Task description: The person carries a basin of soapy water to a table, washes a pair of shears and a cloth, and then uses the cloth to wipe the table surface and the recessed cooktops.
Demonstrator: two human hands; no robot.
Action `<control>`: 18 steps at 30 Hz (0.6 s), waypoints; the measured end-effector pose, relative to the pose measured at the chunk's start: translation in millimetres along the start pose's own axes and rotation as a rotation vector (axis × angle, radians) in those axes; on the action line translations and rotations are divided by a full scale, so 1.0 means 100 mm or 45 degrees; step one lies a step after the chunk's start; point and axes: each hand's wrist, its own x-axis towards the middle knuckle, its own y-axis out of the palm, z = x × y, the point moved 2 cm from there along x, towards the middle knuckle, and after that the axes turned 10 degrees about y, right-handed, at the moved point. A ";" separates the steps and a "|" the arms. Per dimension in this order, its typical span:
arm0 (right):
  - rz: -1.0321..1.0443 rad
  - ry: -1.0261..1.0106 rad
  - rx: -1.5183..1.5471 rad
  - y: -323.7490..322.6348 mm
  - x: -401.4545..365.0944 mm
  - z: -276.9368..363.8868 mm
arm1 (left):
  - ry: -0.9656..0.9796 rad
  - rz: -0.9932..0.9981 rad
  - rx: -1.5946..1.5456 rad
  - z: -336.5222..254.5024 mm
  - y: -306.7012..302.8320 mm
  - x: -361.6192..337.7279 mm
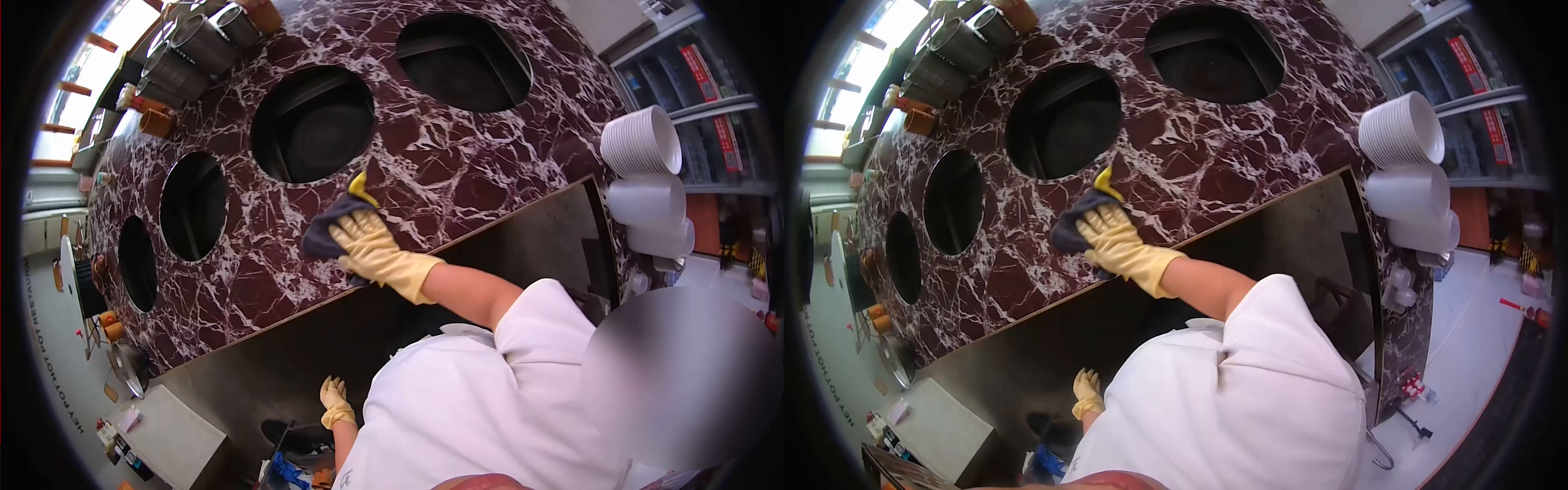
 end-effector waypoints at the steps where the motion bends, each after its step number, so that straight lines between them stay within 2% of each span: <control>1: -0.020 -0.029 -0.004 0.04 -0.18 0.10 | 0.022 0.017 0.022 -0.06 0.08 0.00; 3: 0.118 0.055 0.089 -0.14 -0.42 -0.10 | 0.041 0.010 0.110 -0.14 0.15 -0.01; 4: 0.085 0.132 0.011 -0.28 -0.57 -0.42 | 0.038 0.006 0.134 -0.19 0.19 -0.01; 5: 0.059 0.206 -0.066 -0.47 -0.76 -0.87 | 0.050 0.016 0.152 -0.25 0.18 -0.01; 6: -0.143 0.258 -0.229 -0.56 -0.92 -1.46 | 0.085 -0.005 0.104 -0.30 0.18 0.00; 7: -0.233 0.407 -0.345 -0.86 -1.14 -2.04 | 0.118 -0.026 0.045 -0.33 0.21 0.01; 9: -0.227 0.784 -0.490 -1.46 -1.52 -3.18 | 0.187 -0.093 -0.023 -0.49 0.24 0.01; 10: -0.325 0.991 -0.522 -1.64 -1.65 -3.74 | 0.276 -0.156 -0.037 -0.54 0.28 0.03; 11: -0.431 1.069 -0.456 -1.75 -1.75 -4.34 | 0.367 -0.222 -0.049 -0.62 0.32 0.06; 12: -0.521 1.090 -0.494 -1.89 -1.77 -4.66 | 0.535 -0.256 -0.064 -0.75 0.41 0.05; 13: -0.484 1.228 -0.429 -2.01 -1.60 -4.70 | 0.542 -0.259 -0.070 -0.91 0.59 -0.01; 15: -0.453 1.220 -0.552 -1.96 -1.13 -4.41 | 1.017 -0.246 0.140 -1.36 1.06 -0.20; 16: -0.531 1.075 -0.492 -1.72 -0.84 -4.18 | 1.143 -0.236 0.224 -1.64 1.43 -0.36; 17: -0.401 0.956 -0.445 -1.74 -0.56 -3.67 | 1.270 -0.225 0.298 -1.89 1.90 -0.47; 18: -0.395 0.814 -0.425 -1.69 -0.32 -3.25 | 1.331 -0.220 0.379 -2.07 2.35 -0.47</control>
